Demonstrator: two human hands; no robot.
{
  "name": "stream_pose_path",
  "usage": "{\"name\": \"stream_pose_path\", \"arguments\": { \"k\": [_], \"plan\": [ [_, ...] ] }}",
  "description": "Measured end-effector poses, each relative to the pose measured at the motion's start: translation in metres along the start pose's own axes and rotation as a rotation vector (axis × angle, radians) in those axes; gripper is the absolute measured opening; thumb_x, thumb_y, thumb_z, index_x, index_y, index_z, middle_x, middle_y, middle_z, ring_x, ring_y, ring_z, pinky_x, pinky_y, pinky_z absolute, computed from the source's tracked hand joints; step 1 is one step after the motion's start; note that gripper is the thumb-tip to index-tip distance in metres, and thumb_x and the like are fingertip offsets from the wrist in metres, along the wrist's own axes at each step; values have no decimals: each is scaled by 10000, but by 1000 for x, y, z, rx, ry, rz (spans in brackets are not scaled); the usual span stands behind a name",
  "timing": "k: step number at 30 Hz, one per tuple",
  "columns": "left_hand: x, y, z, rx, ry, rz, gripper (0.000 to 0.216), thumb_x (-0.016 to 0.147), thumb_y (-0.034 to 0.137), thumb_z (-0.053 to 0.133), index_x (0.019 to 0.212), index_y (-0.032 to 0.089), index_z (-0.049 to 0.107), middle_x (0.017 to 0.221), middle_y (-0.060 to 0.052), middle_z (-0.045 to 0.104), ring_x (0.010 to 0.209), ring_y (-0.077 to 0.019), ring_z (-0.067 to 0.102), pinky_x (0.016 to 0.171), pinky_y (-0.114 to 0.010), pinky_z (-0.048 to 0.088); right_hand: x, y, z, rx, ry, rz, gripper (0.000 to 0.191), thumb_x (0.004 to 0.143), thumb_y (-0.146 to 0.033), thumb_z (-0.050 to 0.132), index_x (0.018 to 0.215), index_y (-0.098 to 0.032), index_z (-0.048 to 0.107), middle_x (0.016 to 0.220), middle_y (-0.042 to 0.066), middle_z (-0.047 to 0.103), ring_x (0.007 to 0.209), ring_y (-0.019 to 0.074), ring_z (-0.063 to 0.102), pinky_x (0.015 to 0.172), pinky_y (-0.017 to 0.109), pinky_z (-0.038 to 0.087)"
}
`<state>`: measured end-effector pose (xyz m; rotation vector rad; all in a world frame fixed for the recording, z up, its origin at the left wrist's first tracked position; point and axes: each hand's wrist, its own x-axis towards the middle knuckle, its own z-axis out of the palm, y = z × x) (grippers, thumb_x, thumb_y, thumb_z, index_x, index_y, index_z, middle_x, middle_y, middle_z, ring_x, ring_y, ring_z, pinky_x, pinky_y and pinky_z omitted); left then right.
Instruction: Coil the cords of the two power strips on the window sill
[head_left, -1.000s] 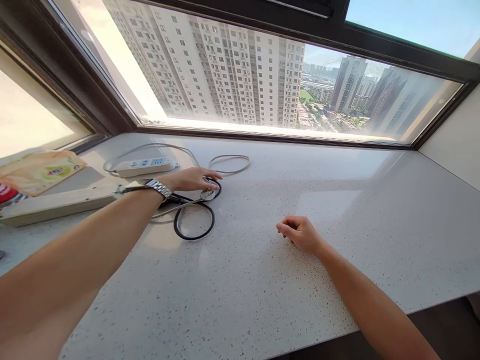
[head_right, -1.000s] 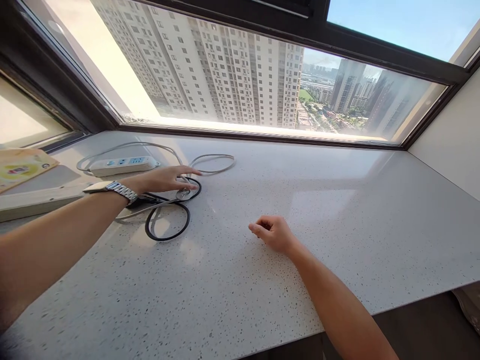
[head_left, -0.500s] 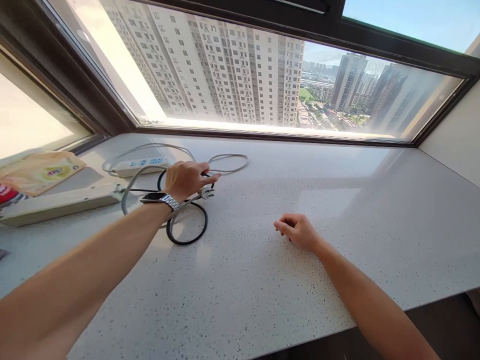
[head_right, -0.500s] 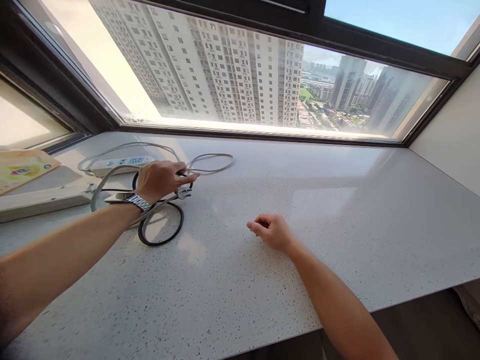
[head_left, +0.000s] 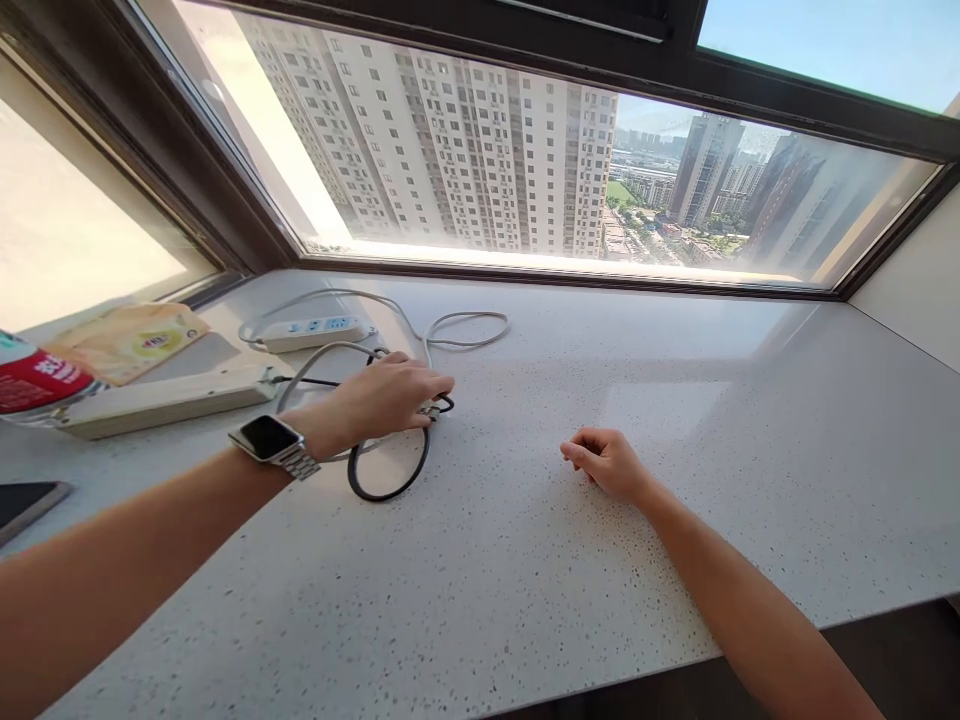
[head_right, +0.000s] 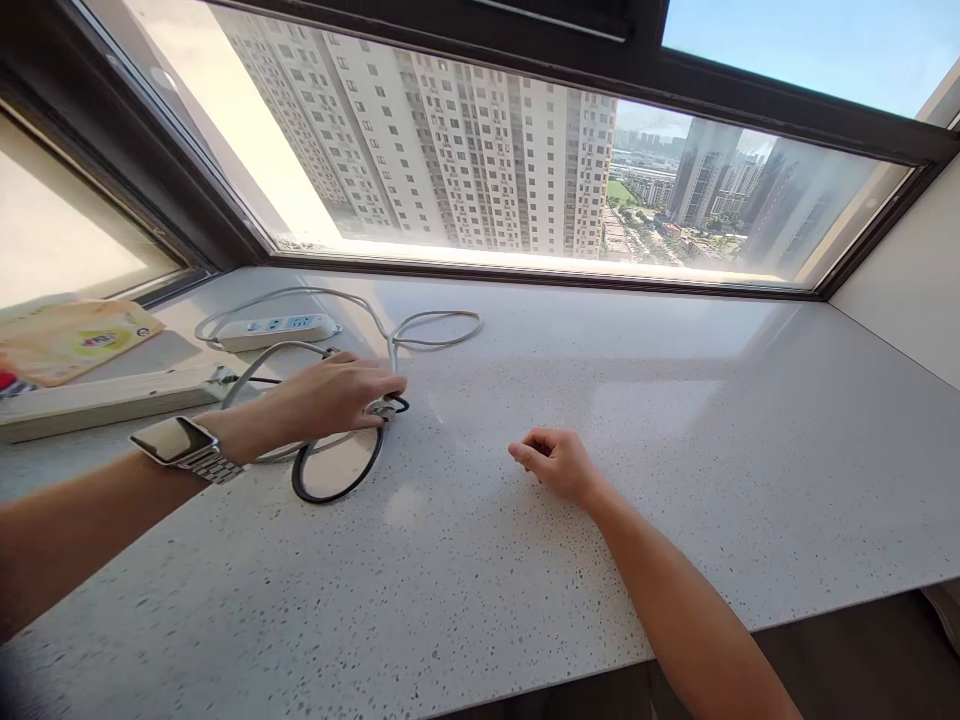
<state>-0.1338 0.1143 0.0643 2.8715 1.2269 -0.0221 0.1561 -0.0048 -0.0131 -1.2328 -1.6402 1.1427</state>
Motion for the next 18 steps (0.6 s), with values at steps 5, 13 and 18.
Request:
{"name": "stream_pose_path", "arguments": {
  "k": [5, 13, 18],
  "plan": [
    [-24, 19, 29, 130, 131, -117, 248, 793, 316, 408, 602, 192, 506, 568, -73, 563, 593, -233, 539, 782, -408, 385, -1, -1, 0, 4, -11, -11, 405, 841, -534, 526, 686, -162, 571, 537, -13, 468, 451, 83, 388, 433, 211, 325],
    [-33, 16, 14, -144, 131, -665, 580, 799, 636, 319, 1015, 141, 530, 634, -79, 625, 656, -273, 603, 552, -295, 375, -1, -3, 0, -19, -4, -9, 421, 832, -553, 519, 668, -167, 555, 551, -12, 474, 455, 86, 401, 447, 220, 333],
    [-10, 5, 0, -210, -196, -643, 527, 695, 501, 554, 1034, 98, 577, 589, -87, 636, 677, -288, 626, 539, -297, 386, 0, -1, -1, -8, -6, -16, 404, 837, -531, 518, 671, -165, 553, 576, -6, 495, 458, 85, 421, 453, 220, 341]
  ]
}}
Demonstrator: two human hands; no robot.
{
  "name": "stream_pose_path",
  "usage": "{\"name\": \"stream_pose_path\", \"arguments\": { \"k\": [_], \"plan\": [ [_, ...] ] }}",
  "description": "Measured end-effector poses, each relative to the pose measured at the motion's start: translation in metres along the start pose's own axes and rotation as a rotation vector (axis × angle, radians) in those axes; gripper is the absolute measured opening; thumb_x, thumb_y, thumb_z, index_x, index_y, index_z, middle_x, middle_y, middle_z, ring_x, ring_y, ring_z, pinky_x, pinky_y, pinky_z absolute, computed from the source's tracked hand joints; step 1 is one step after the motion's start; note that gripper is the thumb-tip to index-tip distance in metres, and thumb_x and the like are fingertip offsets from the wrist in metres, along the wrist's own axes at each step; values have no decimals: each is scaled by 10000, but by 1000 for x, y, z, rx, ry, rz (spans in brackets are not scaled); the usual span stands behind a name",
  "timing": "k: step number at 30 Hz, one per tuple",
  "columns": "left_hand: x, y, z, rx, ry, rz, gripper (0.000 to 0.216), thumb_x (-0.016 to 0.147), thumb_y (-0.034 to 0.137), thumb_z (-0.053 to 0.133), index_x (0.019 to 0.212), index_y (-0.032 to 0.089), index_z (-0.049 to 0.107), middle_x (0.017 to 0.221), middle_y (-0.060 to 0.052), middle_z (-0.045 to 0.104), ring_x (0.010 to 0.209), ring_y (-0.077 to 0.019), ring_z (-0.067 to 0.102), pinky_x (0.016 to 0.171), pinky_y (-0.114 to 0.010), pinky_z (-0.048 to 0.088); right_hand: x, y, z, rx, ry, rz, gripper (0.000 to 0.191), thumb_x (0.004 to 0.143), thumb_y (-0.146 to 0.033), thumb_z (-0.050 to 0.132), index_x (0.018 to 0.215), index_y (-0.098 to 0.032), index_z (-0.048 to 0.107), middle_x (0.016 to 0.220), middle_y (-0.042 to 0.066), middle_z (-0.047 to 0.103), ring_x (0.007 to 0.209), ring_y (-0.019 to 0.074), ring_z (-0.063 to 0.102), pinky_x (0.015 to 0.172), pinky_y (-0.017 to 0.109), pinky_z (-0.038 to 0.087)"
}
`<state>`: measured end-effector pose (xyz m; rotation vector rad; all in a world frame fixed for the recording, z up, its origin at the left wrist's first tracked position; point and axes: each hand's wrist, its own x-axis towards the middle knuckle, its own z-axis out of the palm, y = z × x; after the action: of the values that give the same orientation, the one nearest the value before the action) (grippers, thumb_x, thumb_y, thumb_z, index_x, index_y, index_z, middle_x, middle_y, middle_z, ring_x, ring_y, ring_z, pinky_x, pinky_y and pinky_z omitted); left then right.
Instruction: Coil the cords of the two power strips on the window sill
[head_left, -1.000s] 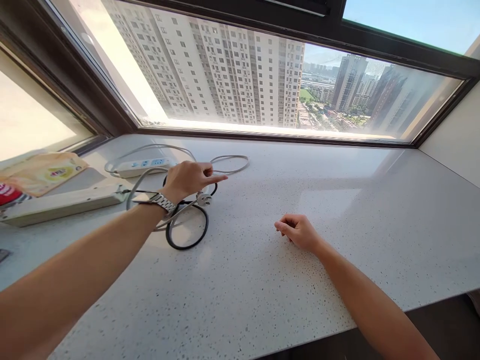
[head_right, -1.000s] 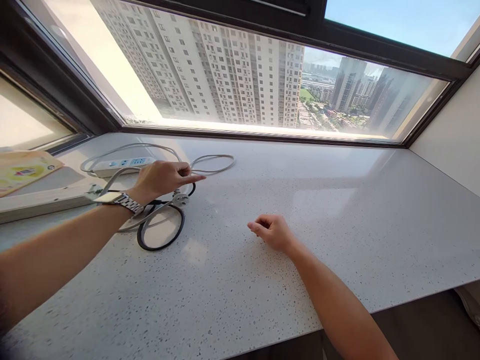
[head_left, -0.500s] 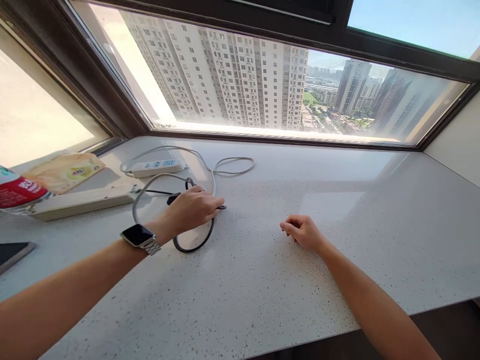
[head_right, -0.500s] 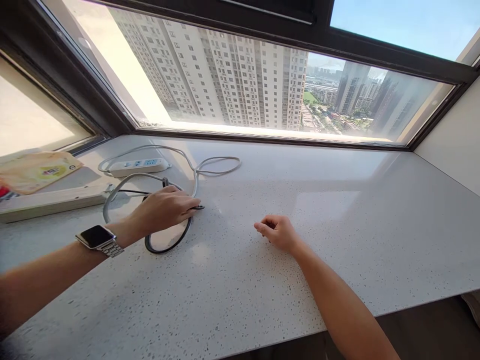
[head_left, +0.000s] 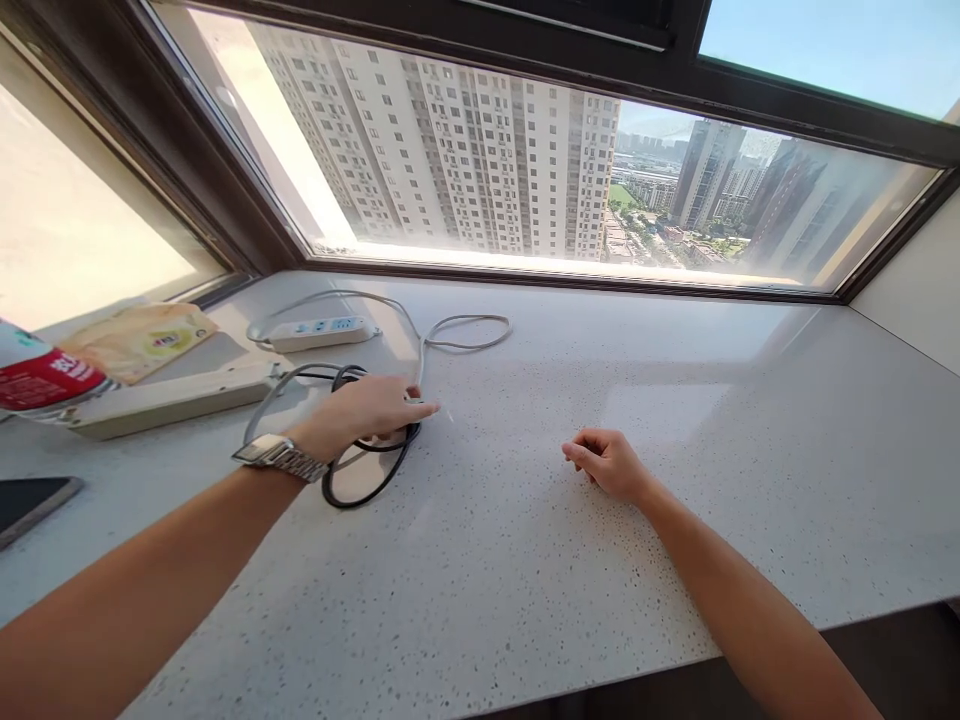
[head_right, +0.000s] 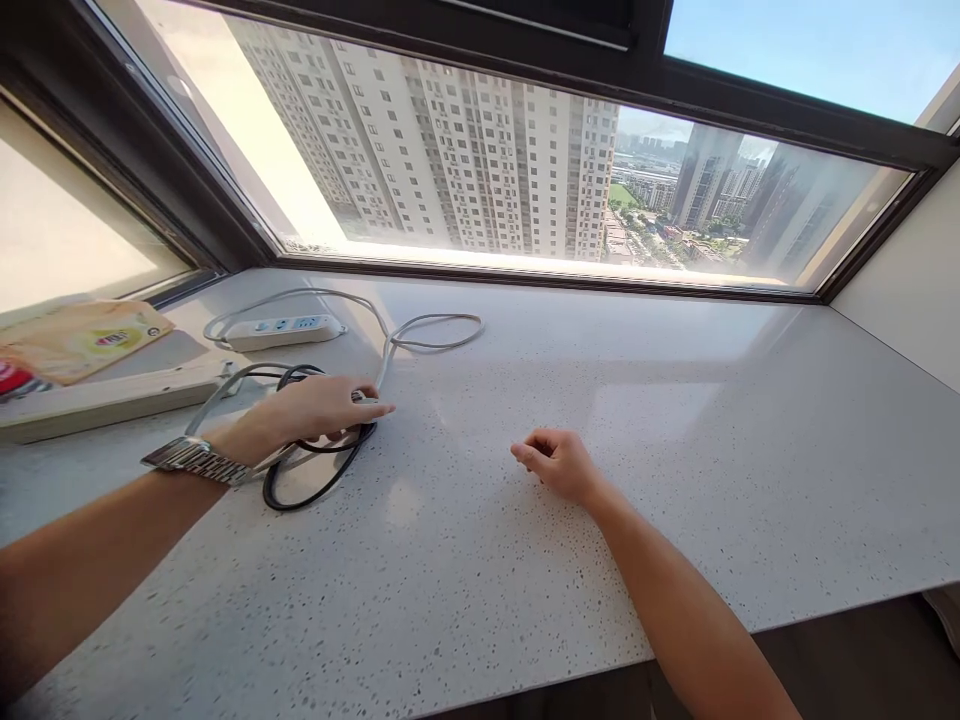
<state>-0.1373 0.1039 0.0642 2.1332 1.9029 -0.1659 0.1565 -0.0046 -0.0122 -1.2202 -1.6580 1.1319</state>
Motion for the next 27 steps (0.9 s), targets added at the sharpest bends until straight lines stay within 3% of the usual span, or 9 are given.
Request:
{"name": "stream_pose_path", "arguments": {
  "k": [3, 7, 11, 13, 15, 17, 20, 24, 27],
  "plan": [
    [7, 2, 0, -241, -42, 13, 422, 625, 438, 625, 913, 131, 597, 600, -69, 640, 612, -243, 612, 506, -283, 401, -1, 2, 0, -5, 2, 12, 405, 832, -537, 519, 672, -166, 552, 577, -8, 492, 460, 85, 419, 451, 219, 338],
    [3, 8, -1, -798, 145, 151, 416, 672, 517, 611, 832, 134, 589, 628, -27, 571, 605, -152, 545, 542, -249, 425, 0, 1, 4, 44, 55, 18, 387, 805, -544, 551, 717, -167, 560, 634, -2, 511, 475, 82, 419, 451, 219, 354],
    [-12, 30, -6, -960, 134, 437, 501, 758, 588, 531, 910, 121, 629, 695, -44, 566, 660, -154, 535, 672, -299, 473, 18, -16, 21, 140, 186, -24, 482, 762, -540, 621, 1069, -175, 547, 891, 45, 584, 501, 71, 463, 479, 222, 420],
    [-20, 44, -5, -917, 42, 586, 515, 825, 589, 435, 972, 142, 645, 811, -82, 616, 748, -189, 573, 759, -338, 486, 35, -30, 35, 154, 172, -51, 695, 721, -527, 682, 1282, -210, 419, 1048, 76, 582, 548, 79, 521, 507, 224, 450],
    [-25, 56, -2, -832, -36, 687, 529, 880, 562, 318, 1031, 174, 643, 891, -96, 639, 807, -212, 596, 781, -344, 489, 53, -43, 48, 157, 134, -64, 754, 706, -522, 701, 1322, -226, 383, 1085, 81, 585, 600, 99, 564, 514, 219, 461],
    [-27, 64, 5, -728, -26, 720, 553, 910, 521, 218, 1098, 188, 617, 892, -95, 647, 804, -215, 608, 744, -330, 491, 69, -50, 57, 137, 136, -64, 599, 752, -508, 660, 1233, -205, 472, 951, 53, 624, 599, 113, 571, 498, 211, 455],
    [-24, 66, 17, -525, 115, 738, 546, 919, 495, 194, 1237, 180, 507, 843, -86, 649, 745, -212, 615, 673, -314, 470, 80, -50, 61, 44, 180, -69, 370, 785, -408, 640, 1083, -202, 560, 743, -4, 612, 555, 111, 556, 483, 199, 444],
    [-15, 48, 30, -201, 302, 569, 561, 901, 527, 278, 1293, 144, 399, 822, -80, 631, 653, -216, 597, 571, -291, 421, 78, -42, 31, 103, 354, -28, 237, 751, -358, 637, 910, -191, 581, 677, -18, 599, 483, 97, 532, 430, 194, 434],
    [-5, 27, 36, 17, 399, 492, 456, 872, 494, 367, 1102, 140, 540, 794, -87, 621, 683, -230, 590, 622, -322, 452, 70, -37, -17, 307, 611, 70, 183, 753, -353, 584, 786, -177, 543, 630, -21, 586, 416, 79, 490, 374, 187, 406]
  ]
}}
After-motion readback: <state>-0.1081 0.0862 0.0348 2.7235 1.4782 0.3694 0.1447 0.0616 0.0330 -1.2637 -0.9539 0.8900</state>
